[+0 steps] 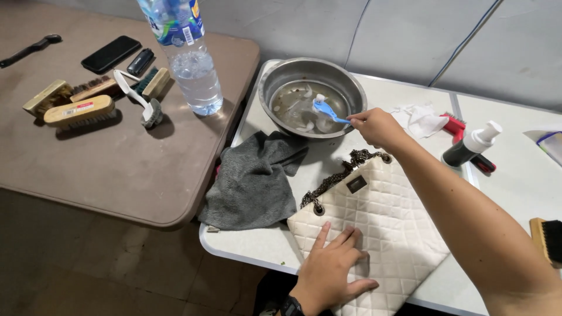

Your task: The person cleans a white quilted handbag on a table. They apply a white foam cleaner to the bag's surface and scrub it with a blue brush. Finally, they wipe the bag with a gray cloth to remove the foam and residue.

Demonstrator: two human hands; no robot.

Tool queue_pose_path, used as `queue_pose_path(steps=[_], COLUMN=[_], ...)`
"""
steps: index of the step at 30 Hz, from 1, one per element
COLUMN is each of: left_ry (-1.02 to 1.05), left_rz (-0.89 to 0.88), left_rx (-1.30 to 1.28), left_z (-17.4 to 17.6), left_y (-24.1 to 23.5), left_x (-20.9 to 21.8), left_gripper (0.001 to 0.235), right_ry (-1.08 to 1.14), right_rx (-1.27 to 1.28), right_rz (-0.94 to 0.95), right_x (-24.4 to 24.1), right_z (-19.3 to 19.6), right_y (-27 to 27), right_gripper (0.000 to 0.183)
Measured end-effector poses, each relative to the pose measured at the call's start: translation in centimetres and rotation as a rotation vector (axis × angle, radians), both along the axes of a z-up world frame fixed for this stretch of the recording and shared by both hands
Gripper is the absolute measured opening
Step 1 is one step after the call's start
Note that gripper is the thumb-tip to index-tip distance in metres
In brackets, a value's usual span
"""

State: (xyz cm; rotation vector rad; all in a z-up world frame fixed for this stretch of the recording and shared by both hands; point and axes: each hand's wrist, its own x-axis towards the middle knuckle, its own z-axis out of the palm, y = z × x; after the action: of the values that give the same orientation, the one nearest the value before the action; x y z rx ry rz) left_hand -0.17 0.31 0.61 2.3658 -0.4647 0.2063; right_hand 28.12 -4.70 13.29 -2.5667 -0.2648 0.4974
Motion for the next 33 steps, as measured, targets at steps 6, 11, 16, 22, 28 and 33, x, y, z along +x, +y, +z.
queue_pose_path(steps=[6,11,16,22,28,33], left_ry=[-0.029,-0.048,-0.107,-0.112,-0.035,0.004], left_rz=[-0.001,0.0,0.013,0.0,-0.008,0.012], left_rx=[0.004,-0.022,-0.032,-0.019,0.012,-0.038], left_z=[-0.7,-0.8,-1.3,-0.8,-0.4,0.3], left_y=[0.0,0.1,0.0,0.0,0.1,-0.1], left_x=[0.0,0.0,0.0,-0.1,0.3,0.2], left_gripper=[0.056,0.053,0.054,0.053,0.055,0.05], right_ry=[-0.041,0.159,0.539,0.447,-0.063,-0.127], right_rx=[-0.111,0.165,0.663,0.737,-0.442,-0.557], right_rz=[0.011,-0.09,-0.311,-0.232,-0.069,0.059], right_x=[-0.3,-0.1,-1.0,-5.9,-9.6,-10.7], right_z=[-0.3,0.2,1.3,2.9,1.1,-0.1], right_y=[1.7,1.1,-1.8,-10.2,-18.6,-19.2], right_gripper=[0.039,0.037,0.037,0.051,0.041,0.045])
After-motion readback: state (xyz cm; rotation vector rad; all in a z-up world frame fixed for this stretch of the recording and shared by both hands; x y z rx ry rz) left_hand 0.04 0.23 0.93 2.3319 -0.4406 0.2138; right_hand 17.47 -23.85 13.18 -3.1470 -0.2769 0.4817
